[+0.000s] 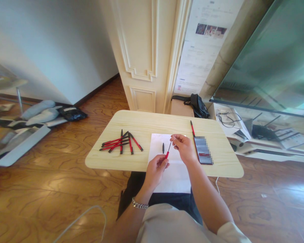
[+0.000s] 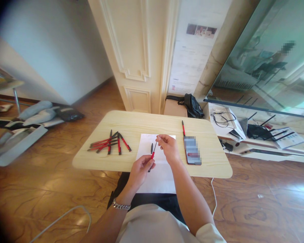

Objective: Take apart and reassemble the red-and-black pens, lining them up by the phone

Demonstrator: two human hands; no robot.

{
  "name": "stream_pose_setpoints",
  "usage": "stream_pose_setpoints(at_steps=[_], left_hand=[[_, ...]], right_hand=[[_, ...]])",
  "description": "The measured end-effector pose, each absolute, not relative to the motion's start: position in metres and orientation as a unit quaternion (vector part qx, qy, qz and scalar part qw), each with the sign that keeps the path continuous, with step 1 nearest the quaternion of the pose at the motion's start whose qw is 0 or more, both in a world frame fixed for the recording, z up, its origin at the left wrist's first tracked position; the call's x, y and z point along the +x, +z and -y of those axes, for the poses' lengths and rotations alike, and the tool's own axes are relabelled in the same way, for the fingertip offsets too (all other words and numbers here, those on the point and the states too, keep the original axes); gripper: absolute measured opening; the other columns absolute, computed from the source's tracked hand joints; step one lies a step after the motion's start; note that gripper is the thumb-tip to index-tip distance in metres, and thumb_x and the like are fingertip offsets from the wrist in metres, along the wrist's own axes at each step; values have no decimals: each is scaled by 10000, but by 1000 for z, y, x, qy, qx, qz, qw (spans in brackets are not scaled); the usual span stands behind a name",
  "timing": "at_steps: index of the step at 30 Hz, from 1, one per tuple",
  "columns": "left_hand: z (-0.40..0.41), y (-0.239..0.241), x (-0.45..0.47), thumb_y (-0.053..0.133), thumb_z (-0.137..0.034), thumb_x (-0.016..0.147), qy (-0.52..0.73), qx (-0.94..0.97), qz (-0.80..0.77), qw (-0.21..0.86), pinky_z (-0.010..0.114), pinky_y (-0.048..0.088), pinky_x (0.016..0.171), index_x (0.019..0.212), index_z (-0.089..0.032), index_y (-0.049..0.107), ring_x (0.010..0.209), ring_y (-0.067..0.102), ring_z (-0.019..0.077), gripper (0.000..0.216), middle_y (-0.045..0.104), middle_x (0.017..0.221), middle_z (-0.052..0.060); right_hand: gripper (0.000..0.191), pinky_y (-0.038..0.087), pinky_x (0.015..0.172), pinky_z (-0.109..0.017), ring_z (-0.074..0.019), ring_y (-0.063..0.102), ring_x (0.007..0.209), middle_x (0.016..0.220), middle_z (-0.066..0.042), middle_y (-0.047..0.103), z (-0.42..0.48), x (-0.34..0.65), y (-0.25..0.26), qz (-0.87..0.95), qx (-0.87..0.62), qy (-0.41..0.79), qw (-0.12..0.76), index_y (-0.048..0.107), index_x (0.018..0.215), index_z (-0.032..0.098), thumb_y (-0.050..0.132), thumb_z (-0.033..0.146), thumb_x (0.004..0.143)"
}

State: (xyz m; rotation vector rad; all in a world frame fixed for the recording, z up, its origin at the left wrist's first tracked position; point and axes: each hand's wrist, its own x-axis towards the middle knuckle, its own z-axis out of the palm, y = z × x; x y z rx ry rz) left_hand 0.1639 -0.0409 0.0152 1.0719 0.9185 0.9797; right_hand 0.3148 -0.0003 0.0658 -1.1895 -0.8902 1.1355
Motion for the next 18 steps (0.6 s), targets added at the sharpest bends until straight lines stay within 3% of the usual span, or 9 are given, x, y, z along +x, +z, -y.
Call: stream_pose_setpoints(at_steps=[8, 12, 15, 18], left_hand=[[40, 12, 161, 638, -414, 795, 441, 474, -407, 644, 273, 516, 670, 1009, -134, 611, 726, 659, 157, 354, 671, 874, 81], [40, 7, 159, 645, -416, 787, 455, 462, -407, 643, 295, 524, 704, 1000, -146, 613, 743, 672, 173, 346, 672, 849, 71], [39, 5, 156, 659, -423, 772, 466, 449, -412, 641, 307, 528, 721, 985, -148, 616, 742, 676, 179, 351, 673, 831, 66], [39, 7, 155, 656, -426, 774, 466, 450, -412, 640, 298, 527, 713, 977, -147, 618, 742, 675, 176, 347, 676, 840, 69]], right_hand=[[240, 364, 551, -249, -117, 506, 602, 678, -18, 631, 7, 317, 58, 489, -538, 484, 487, 676, 819, 170, 632, 397, 754], [260, 411, 607, -261, -136, 564, 669, 825, -44, 678, 0, 323, 49, 524, -536, 499, 436, 670, 938, 170, 583, 354, 777], [239, 432, 700, -290, -166, 603, 763, 871, -58, 691, -11, 319, 38, 560, -635, 380, 372, 671, 929, 185, 547, 344, 800], [267, 419, 747, -327, -214, 615, 837, 866, -85, 695, -22, 306, 27, 582, -733, 249, 248, 675, 814, 204, 537, 432, 817]])
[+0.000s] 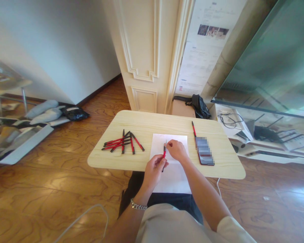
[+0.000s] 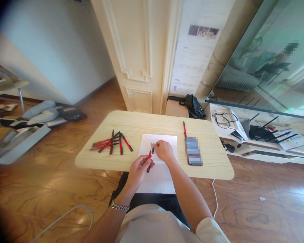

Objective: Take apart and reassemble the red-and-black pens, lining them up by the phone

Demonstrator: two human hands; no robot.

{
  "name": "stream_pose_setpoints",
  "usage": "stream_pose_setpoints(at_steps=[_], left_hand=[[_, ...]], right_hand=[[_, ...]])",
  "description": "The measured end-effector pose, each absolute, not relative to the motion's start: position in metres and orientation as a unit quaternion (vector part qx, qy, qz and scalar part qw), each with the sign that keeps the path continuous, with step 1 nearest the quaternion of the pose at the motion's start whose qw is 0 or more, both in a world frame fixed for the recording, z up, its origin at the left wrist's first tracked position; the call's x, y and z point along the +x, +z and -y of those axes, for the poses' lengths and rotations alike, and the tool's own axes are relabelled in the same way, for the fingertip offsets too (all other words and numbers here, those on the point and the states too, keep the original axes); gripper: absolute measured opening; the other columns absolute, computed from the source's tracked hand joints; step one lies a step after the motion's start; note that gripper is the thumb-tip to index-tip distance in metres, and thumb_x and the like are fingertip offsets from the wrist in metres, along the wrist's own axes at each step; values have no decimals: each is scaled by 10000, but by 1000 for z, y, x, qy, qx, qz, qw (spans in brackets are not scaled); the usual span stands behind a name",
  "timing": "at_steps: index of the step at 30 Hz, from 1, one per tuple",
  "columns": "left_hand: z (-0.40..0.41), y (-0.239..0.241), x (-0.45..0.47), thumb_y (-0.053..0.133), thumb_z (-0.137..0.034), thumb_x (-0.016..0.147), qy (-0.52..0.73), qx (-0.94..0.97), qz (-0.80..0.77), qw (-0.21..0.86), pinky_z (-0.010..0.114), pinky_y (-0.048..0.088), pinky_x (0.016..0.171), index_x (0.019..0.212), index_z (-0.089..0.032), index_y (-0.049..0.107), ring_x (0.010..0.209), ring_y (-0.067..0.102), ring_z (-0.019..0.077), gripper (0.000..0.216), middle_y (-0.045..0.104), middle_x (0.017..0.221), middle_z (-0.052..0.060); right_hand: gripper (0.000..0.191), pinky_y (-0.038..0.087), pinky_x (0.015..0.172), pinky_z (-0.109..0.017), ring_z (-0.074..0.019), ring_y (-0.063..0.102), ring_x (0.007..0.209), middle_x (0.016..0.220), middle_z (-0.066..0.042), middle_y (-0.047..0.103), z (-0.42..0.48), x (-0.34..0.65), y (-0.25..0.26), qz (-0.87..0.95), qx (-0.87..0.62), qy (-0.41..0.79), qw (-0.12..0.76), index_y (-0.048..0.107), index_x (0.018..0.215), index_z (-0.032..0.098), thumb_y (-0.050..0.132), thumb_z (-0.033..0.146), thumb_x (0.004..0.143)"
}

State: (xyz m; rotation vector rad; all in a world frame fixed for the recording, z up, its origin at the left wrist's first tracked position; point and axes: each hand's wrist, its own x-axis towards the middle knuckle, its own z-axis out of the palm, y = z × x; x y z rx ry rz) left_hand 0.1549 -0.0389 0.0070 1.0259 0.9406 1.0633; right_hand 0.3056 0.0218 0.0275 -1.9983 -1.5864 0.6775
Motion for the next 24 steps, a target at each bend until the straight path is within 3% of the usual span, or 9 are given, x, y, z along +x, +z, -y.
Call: stream_pose_setpoints(at_steps=[2, 4, 7, 10, 15, 24], left_hand=[[39, 9, 155, 648, -424, 783, 463, 456, -412, 639, 289, 525, 698, 977, -146, 622, 741, 673, 174, 340, 677, 845, 71], [39, 11, 154, 646, -421, 786, 463, 457, -412, 638, 282, 522, 682, 972, -145, 625, 733, 670, 171, 333, 678, 841, 71], [39, 13, 152, 649, -421, 783, 466, 454, -418, 634, 278, 520, 683, 969, -144, 627, 736, 668, 167, 334, 678, 839, 69], [38, 13, 152, 660, -429, 771, 462, 448, -425, 636, 278, 521, 688, 974, -145, 627, 742, 665, 164, 351, 679, 843, 65], [39, 11, 158, 670, -430, 761, 460, 445, -412, 648, 298, 527, 705, 961, -140, 624, 729, 664, 163, 356, 676, 837, 64], [43, 11, 162, 665, -422, 769, 446, 458, -403, 655, 318, 537, 734, 976, -131, 625, 750, 664, 169, 360, 678, 895, 86]], right_hand=[[293, 414, 724, -345, -245, 619, 834, 860, -111, 694, -27, 296, 21, 573, -772, 206, 183, 670, 783, 204, 578, 482, 782], [254, 405, 695, -346, -256, 619, 811, 826, -124, 689, -31, 290, 17, 561, -786, 193, 175, 666, 742, 200, 648, 454, 729], [193, 385, 628, -316, -221, 603, 704, 694, -89, 666, -34, 294, 17, 552, -756, 243, 255, 649, 643, 204, 678, 387, 698], [236, 369, 553, -274, -168, 564, 597, 610, -36, 633, -33, 308, 29, 511, -679, 346, 398, 653, 669, 201, 632, 427, 734], [310, 390, 547, -228, -121, 562, 642, 817, -48, 673, -25, 324, 65, 409, -541, 436, 591, 655, 864, 179, 624, 466, 751], [299, 375, 529, -230, -109, 533, 613, 797, -50, 661, -15, 323, 74, 403, -515, 450, 608, 651, 859, 172, 646, 450, 751]])
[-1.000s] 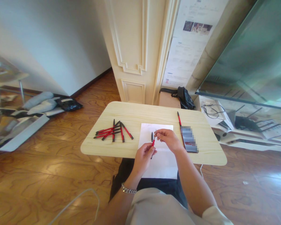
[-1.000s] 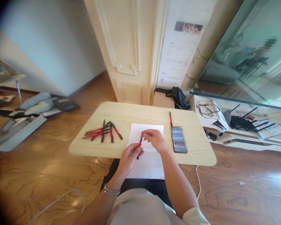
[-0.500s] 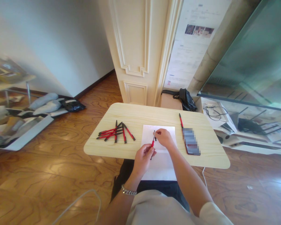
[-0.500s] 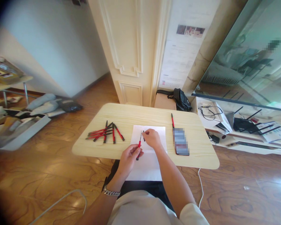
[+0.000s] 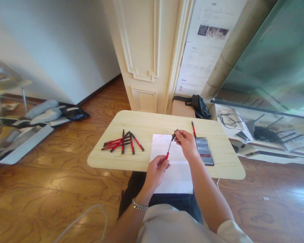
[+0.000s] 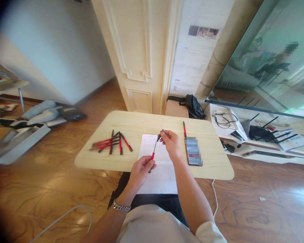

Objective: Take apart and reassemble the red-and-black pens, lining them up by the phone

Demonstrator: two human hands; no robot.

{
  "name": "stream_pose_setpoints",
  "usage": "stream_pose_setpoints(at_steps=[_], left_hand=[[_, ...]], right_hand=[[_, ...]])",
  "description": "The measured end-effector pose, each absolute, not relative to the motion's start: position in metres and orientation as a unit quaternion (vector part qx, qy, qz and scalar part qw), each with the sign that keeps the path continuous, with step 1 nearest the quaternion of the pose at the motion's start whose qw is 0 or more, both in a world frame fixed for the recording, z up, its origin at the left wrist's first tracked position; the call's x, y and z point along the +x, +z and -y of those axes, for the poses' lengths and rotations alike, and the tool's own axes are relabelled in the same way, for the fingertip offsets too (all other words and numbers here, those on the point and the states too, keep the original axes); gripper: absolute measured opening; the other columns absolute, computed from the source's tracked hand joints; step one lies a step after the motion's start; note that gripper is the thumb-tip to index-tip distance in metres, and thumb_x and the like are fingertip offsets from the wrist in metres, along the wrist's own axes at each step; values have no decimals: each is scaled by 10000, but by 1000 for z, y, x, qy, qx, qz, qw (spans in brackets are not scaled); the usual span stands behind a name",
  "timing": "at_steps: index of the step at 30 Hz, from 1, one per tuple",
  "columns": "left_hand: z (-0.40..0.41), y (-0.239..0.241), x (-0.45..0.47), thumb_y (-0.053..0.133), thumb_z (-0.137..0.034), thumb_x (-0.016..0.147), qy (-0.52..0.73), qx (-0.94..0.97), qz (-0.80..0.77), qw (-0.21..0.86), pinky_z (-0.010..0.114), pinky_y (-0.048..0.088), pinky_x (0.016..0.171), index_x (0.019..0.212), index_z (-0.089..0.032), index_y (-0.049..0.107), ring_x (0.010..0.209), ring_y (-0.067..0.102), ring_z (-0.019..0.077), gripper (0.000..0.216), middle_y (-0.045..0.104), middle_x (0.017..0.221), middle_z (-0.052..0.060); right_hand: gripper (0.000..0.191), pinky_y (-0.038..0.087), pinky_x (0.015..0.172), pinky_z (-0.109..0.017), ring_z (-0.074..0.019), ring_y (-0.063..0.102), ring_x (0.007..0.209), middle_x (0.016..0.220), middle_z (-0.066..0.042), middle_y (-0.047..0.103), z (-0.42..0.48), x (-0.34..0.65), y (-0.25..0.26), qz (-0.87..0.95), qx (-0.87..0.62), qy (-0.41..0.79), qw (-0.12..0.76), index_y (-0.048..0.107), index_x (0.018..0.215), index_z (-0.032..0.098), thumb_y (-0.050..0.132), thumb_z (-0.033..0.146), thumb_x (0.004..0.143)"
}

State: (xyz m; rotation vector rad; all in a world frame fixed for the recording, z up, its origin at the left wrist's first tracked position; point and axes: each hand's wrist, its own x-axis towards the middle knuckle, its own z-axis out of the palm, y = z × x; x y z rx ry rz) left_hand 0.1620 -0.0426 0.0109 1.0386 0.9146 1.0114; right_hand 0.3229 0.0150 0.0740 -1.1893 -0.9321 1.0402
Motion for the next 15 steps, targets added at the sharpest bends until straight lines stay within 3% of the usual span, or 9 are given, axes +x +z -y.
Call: stream_pose_setpoints(at_steps=[15], left_hand=[[43, 10, 163, 698, -434, 730, 443, 452, -415, 653, 330, 543, 735, 943, -138, 649, 732, 673, 177, 368, 693, 878, 84]], right_hand=[[335, 395, 539, -254, -123, 534, 607, 778, -53, 664, -12, 325, 77, 423, -535, 433, 590, 653, 862, 175, 647, 481, 727]])
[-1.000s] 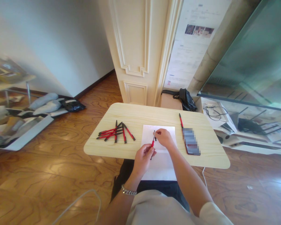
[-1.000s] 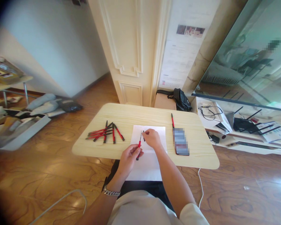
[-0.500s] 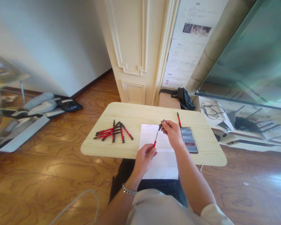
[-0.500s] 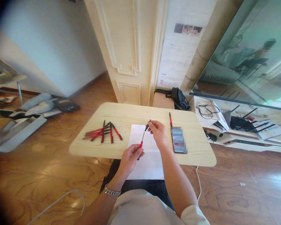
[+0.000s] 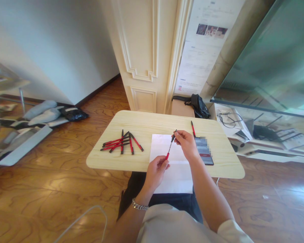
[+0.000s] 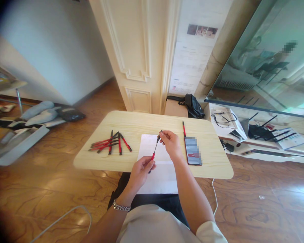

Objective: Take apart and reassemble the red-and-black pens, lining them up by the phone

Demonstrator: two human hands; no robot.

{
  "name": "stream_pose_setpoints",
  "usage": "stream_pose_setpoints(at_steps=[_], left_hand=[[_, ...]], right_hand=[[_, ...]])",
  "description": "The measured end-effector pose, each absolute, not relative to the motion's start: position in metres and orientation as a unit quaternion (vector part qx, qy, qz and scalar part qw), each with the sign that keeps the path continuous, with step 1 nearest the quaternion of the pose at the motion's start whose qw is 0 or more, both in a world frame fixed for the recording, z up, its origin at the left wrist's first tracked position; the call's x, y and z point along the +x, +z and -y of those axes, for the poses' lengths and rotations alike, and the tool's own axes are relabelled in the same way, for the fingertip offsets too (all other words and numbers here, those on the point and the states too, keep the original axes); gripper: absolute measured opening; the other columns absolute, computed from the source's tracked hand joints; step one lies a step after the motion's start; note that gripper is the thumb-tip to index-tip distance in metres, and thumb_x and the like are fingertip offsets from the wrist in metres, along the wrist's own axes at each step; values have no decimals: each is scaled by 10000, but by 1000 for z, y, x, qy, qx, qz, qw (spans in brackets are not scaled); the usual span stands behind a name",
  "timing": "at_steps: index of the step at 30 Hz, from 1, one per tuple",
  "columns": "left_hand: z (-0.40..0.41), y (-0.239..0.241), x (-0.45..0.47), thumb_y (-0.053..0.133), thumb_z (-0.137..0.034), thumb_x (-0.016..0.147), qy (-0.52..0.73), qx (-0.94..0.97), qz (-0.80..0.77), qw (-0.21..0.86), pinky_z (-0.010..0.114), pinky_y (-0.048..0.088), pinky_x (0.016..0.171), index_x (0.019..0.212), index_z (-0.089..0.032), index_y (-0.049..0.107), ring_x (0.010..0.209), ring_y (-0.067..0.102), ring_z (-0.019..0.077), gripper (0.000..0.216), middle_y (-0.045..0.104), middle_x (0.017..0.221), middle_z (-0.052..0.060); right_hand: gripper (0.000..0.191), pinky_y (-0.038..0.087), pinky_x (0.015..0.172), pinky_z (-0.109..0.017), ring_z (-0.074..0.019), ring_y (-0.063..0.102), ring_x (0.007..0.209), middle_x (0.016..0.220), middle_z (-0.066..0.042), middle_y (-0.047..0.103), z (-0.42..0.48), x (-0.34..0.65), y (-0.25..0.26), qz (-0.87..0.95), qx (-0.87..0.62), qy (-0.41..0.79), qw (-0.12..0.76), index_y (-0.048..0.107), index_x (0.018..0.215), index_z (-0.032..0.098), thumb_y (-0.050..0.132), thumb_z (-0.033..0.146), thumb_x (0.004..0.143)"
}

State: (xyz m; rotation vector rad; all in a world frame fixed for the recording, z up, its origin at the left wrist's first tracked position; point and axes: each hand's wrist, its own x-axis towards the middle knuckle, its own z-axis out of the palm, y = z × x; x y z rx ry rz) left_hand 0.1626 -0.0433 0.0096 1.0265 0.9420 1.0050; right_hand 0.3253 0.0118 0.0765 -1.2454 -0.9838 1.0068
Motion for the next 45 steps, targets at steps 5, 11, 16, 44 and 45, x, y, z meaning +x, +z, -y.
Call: stream_pose_setpoints(at_steps=[5, 11, 16, 44, 45], left_hand=[[42, 6, 163, 668, -419, 765, 441, 470, -408, 647, 342, 545, 754, 962, -138, 642, 743, 670, 174, 344, 685, 890, 83], [42, 8, 163, 679, -431, 750, 442, 462, -409, 652, 323, 542, 740, 943, -136, 643, 739, 662, 168, 355, 683, 873, 79], [42, 16, 163, 687, -445, 738, 435, 455, -413, 658, 298, 530, 696, 958, -141, 646, 720, 662, 165, 378, 687, 875, 80], [45, 25, 165, 700, -407, 743, 403, 389, -407, 722, 321, 525, 676, 942, -127, 622, 659, 648, 159, 352, 650, 767, 52], [45, 25, 166, 703, -405, 738, 407, 396, -413, 712, 320, 525, 672, 935, -126, 619, 660, 650, 162, 351, 652, 759, 52]], right_hand=[[314, 387, 537, -249, -116, 527, 597, 767, -46, 659, -12, 326, 75, 424, -530, 432, 594, 652, 855, 176, 644, 466, 738], [314, 372, 520, -250, -119, 523, 580, 734, -39, 655, -11, 325, 70, 433, -539, 424, 584, 653, 840, 178, 649, 473, 732], [316, 382, 532, -257, -127, 539, 589, 735, -39, 667, -3, 319, 65, 459, -547, 432, 551, 659, 843, 184, 643, 481, 736], [261, 306, 493, -235, -98, 450, 561, 785, -46, 667, 20, 309, 41, 399, -522, 513, 552, 633, 864, 178, 650, 416, 758], [273, 306, 494, -237, -95, 439, 551, 766, -37, 658, 20, 308, 40, 396, -524, 509, 556, 637, 894, 180, 653, 414, 753]])
